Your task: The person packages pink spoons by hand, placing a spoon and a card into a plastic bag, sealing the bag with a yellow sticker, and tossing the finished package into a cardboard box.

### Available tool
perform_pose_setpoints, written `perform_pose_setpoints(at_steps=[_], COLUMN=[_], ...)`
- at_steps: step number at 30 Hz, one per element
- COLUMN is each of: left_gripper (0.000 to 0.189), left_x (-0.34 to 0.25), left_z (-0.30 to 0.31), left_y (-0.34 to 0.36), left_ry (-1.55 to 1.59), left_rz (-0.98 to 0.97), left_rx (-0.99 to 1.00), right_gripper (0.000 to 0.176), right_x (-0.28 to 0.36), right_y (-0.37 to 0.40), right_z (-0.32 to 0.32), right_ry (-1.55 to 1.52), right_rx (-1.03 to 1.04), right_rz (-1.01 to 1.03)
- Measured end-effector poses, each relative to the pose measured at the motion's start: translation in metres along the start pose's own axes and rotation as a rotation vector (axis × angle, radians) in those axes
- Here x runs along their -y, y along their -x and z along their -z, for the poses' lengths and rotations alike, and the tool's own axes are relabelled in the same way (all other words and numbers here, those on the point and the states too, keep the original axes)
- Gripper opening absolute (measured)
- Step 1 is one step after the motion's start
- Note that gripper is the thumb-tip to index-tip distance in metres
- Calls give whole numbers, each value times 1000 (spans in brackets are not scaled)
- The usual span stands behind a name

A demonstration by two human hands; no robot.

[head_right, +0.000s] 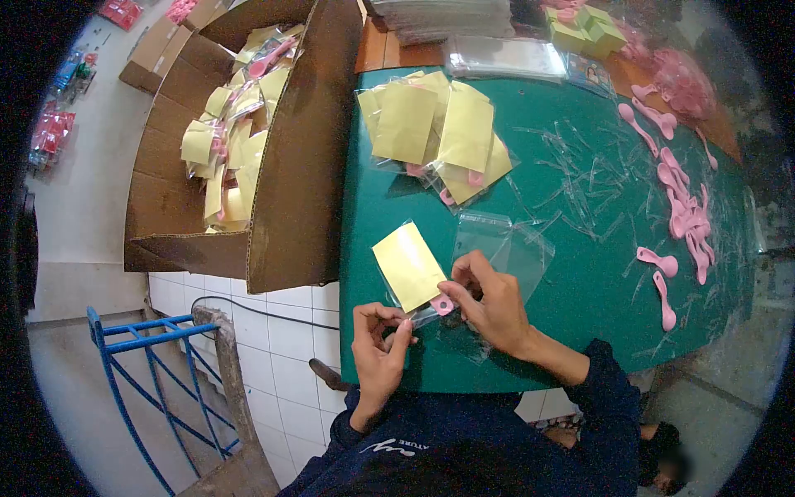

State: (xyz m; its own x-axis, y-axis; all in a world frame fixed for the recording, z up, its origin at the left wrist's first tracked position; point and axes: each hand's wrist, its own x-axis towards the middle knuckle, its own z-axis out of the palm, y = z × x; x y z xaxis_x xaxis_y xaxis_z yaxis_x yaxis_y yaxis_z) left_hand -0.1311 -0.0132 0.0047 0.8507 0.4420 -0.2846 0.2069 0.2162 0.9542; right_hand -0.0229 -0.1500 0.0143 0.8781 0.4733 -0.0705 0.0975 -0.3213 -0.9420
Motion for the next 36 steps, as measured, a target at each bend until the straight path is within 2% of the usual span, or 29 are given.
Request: perform_pose_setpoints(at_steps=[2, 5, 8, 10, 13, 16, 20, 23, 25, 26, 29, 30, 31, 33, 36], left_gripper=[19, 25, 33, 36, 38, 40, 42, 43, 41, 40, 30, 25, 26, 28, 42], left_x=[1, 0, 0, 0, -4, -6, -24, -44, -52, -55, -49, -46, -41, -33, -26], left_z=[1, 3, 2, 1, 1, 7, 6, 6, 3, 2, -11, -21, -30, -44, -52], left_y=[1, 1, 1, 1, 2, 0, -21, -59, -74, -78, -66, -59, -56, -54, -78], left_ry=[-45, -118, -106, -101, -123, -68, -176, -322, -806, -1046, -938, -860, -881, -924, -1016], left_rz=[-6, -13, -36, -36, -21, 72, -143, -254, -567, -723, -743, -644, -646, -654, -713], left_rx=[30, 55, 27, 15, 13, 113, 153, 128, -33, -119, 157, 338, 374, 445, 361], right_gripper=[12, 12, 16, 17, 18, 18, 21, 22, 23, 23, 24, 24, 24, 23, 22], right_x=[-1, 1, 2, 2, -1, 3, 7, 17, 13, 12, -1, -9, -18, -35, -50], right_y=[-1, -1, -2, -2, -2, -3, -7, -9, -5, 1, 30, 45, 61, 92, 116], right_z=[1, 3, 2, 2, 2, 8, 30, 68, 94, 107, 147, 162, 176, 194, 198], right_ry=[-5, 3, 58, 62, 81, 106, 163, 301, 421, 473, 611, 740, 871, 1018, 1185], right_rx=[15, 65, 43, 52, 58, 89, 75, -9, -133, -214, -422, -444, -463, -517, -626], right_rz=[35, -37, 76, 52, 93, 105, 137, 83, 122, 90, -4, -52, -96, -297, -555])
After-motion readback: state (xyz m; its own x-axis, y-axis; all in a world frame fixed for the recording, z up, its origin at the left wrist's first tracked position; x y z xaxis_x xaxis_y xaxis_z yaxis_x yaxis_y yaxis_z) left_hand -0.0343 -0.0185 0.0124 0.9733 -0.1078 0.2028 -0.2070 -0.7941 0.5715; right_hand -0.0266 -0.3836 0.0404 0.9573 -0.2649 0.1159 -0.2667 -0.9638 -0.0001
